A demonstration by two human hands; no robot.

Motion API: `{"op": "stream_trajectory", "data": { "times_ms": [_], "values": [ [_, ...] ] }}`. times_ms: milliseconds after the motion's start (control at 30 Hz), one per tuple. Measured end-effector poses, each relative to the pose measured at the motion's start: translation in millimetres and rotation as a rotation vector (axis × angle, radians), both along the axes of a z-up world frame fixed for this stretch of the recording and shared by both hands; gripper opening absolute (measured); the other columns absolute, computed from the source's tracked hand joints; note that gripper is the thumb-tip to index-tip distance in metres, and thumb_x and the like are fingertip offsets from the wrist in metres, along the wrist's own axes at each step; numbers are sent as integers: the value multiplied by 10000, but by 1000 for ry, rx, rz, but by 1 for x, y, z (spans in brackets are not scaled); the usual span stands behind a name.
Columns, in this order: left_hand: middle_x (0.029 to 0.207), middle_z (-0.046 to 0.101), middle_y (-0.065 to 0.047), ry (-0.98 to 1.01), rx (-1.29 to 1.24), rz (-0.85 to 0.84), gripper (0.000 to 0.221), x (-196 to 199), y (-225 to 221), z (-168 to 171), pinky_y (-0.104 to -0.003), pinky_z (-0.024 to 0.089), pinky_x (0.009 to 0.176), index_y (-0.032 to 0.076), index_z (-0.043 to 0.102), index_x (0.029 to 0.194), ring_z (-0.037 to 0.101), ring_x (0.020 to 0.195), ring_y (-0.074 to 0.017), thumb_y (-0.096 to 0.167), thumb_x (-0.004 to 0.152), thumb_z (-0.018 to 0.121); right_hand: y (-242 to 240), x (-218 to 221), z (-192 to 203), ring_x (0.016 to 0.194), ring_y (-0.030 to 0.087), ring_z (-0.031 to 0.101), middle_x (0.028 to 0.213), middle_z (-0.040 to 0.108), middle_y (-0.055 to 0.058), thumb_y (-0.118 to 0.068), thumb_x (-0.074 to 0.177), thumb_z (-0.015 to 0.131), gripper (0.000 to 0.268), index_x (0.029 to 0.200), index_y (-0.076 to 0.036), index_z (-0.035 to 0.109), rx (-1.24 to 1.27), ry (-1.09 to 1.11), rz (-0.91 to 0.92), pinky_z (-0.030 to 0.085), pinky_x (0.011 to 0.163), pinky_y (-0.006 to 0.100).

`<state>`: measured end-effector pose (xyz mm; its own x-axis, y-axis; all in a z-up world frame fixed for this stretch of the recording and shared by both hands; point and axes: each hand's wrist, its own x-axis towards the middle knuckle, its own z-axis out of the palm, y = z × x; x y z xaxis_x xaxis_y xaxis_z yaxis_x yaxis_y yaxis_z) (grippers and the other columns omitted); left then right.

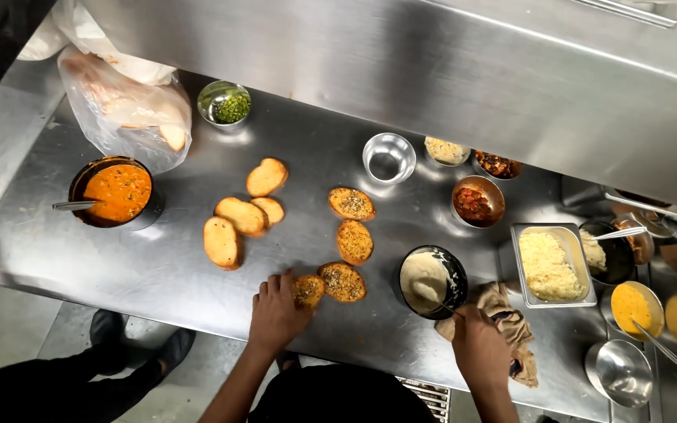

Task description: Spreading cream cheese and adding tomato topping to toasted bread slices to assemble bruschetta.

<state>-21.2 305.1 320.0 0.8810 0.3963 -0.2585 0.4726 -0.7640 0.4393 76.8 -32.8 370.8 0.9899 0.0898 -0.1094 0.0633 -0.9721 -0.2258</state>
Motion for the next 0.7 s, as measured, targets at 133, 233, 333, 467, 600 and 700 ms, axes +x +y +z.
{"op": "stream_trajectory", "data": {
  "times_ms": [133,233,333,467,600,700],
  "values": [
    [1176,611,-223,-107,-154,88,713,-1,12,-30,-507,510,924,40,554,1334,597,1081,-412,411,783,814,3,2,-2,855,388,712,960,742,146,-253,953,603,170,985,-90,641,36,-35,49,549,742,507],
    [1027,685,-223,-176,-309,130,480,-5,22,-56,-465,559,859,27,685,1188,676,945,-371,399,889,740,5,3,-4,844,375,724,943,742,149,-252,970,591,171,998,-90,639,8,38,31,556,750,492],
    [920,715,-186,-217,-512,177,373,-8,21,-50,-416,561,774,25,726,1103,695,836,-288,355,932,697,-1,0,-17,836,363,733,907,745,157,-229,971,596,153,987,-84,641,50,52,64,561,760,475],
    [873,707,-113,-249,-919,337,298,-10,11,-30,-352,514,702,41,684,1076,633,786,-179,309,946,689,-21,-1,-29,818,363,730,856,751,182,-151,937,631,122,1002,-62,683,388,16,21,544,693,454],
    [934,708,-82,-264,-1133,427,287,2,-15,-4,-347,516,727,56,636,1096,652,830,-163,302,953,668,-52,-2,-60,703,232,735,767,736,122,-135,922,634,134,1001,-29,650,626,76,-39,541,653,363],
    [1014,705,-91,-214,-1342,509,292,23,-48,12,-386,552,779,78,581,1133,688,905,-188,299,948,625,-63,-4,-65,686,170,580,759,695,102,-98,950,632,97,956,-13,677,812,202,-135,481,650,316]
  ]
}}
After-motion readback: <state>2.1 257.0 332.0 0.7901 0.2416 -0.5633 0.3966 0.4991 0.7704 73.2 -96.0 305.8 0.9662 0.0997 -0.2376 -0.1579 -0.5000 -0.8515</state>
